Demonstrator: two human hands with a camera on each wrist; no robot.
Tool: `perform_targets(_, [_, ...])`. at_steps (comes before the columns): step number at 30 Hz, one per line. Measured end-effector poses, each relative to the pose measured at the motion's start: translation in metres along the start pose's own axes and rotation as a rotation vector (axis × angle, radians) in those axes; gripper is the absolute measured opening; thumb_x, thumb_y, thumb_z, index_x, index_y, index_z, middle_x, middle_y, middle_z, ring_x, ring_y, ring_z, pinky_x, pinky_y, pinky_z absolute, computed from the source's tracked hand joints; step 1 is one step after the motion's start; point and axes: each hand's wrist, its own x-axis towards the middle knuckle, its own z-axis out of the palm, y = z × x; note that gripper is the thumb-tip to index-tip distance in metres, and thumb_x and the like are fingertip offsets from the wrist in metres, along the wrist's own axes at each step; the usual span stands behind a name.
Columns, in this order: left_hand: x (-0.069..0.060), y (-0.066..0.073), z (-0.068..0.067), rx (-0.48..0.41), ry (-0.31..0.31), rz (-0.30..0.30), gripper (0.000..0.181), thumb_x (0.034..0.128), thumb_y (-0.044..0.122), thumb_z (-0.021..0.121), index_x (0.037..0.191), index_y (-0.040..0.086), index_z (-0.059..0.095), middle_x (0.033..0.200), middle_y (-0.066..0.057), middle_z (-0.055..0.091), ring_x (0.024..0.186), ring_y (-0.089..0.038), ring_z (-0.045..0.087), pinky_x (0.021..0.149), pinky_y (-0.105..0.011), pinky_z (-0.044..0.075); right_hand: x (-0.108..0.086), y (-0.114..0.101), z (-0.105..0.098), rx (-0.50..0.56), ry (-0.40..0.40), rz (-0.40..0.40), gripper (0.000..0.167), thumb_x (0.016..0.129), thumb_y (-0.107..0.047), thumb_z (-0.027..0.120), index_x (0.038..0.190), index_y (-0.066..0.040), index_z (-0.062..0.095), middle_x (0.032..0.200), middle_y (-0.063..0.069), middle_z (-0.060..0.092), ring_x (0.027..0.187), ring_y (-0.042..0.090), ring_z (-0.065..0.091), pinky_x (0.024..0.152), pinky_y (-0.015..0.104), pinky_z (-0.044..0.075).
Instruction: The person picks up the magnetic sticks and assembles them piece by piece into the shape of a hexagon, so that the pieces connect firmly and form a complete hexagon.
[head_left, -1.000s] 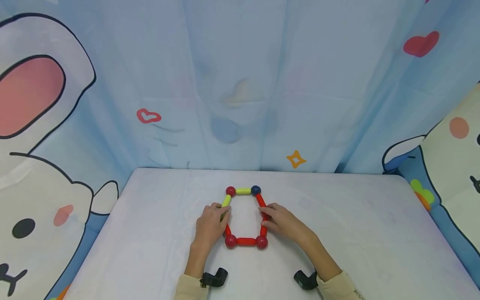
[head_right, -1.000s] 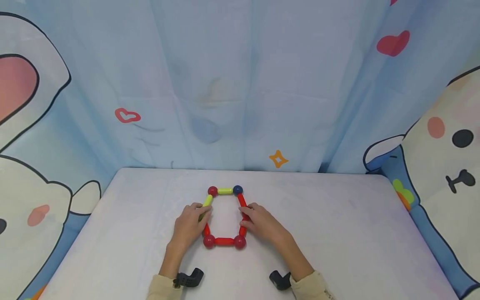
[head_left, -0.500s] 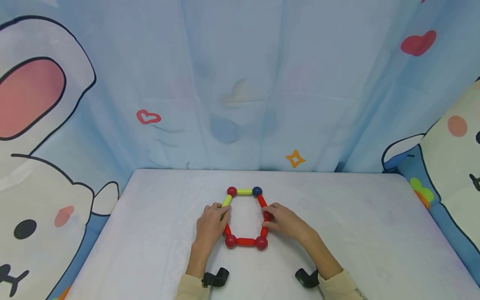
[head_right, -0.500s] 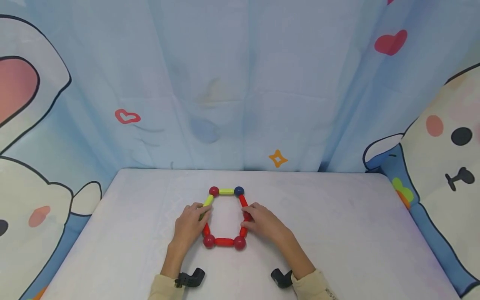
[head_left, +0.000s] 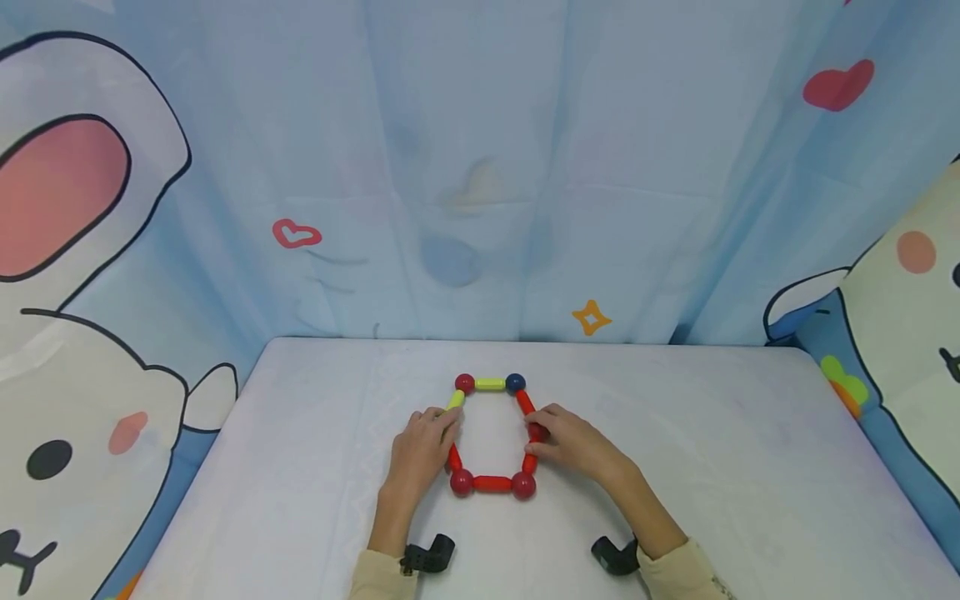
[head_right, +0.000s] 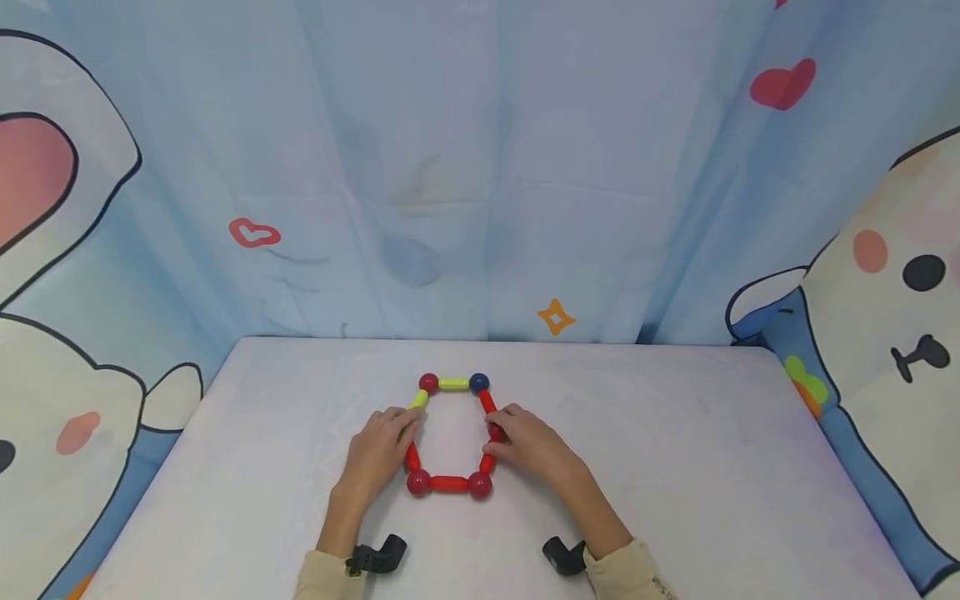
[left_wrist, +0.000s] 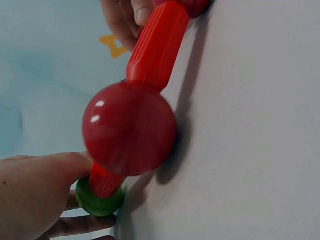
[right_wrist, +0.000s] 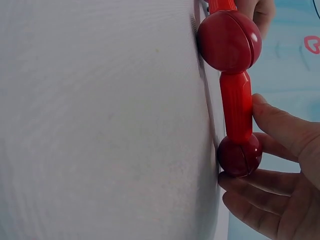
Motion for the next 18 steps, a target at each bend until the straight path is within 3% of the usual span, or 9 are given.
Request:
perform_targets(4, [0.001, -0.005, -0.004, -0.043, -0.033, -0.007, 0.050, 0.0938, 0.033, 0.063, 0.141, 0.025, 0.050, 0.107, 0.000, 0.069, 0.081, -0.011, 0.054, 0.060, -0.019, 0.045, 0.002, 0.001, 0.001, -0.005, 0.000, -0.003, 0.048, 0.082, -0.027, 0.077, 0.125, -0.011, 0.064, 0.111, 0.005, 0.060, 0.097, 0.015, 0.057, 0.086, 0.036, 0.057])
perform_targets(9, [0.001, -0.008, -0.006, -0.091, -0.039, -0.022, 0.048, 0.0935, 0.035, 0.063, 0.139, 0.022, 0.053, 0.109, -0.001, 0.068, 0.084, -0.012, 0.055, 0.063, -0.022, 0.048, 0.000, 0.004, 0.000, -0.016, -0.002, -0.027, 0.049, 0.083, -0.027, 0.076, 0.128, -0.013, 0.063, 0.115, 0.006, 0.060, 0.101, 0.017, 0.058, 0.087, 0.037, 0.057])
perform_targets(13, [0.002, -0.011, -0.007, -0.065, 0.000, -0.014, 0.046, 0.0942, 0.037, 0.061, 0.137, 0.021, 0.055, 0.120, -0.002, 0.067, 0.098, -0.017, 0.062, 0.077, -0.031, 0.056, -0.003, 0.008, -0.004, -0.025, 0.013, -0.047, 0.054, 0.084, -0.026, 0.075, 0.133, -0.012, 0.058, 0.117, 0.008, 0.061, 0.103, 0.019, 0.059, 0.088, 0.040, 0.056])
perform_targets(18, [0.003, -0.017, -0.010, -0.056, 0.061, -0.018, 0.043, 0.0956, 0.037, 0.059, 0.136, 0.021, 0.056, 0.131, -0.004, 0.063, 0.120, -0.023, 0.059, 0.096, -0.042, 0.052, -0.005, 0.014, -0.009, -0.014, 0.039, -0.039, 0.062, 0.085, -0.029, 0.073, 0.139, -0.008, 0.051, 0.120, 0.010, 0.064, 0.106, 0.024, 0.063, 0.089, 0.044, 0.056])
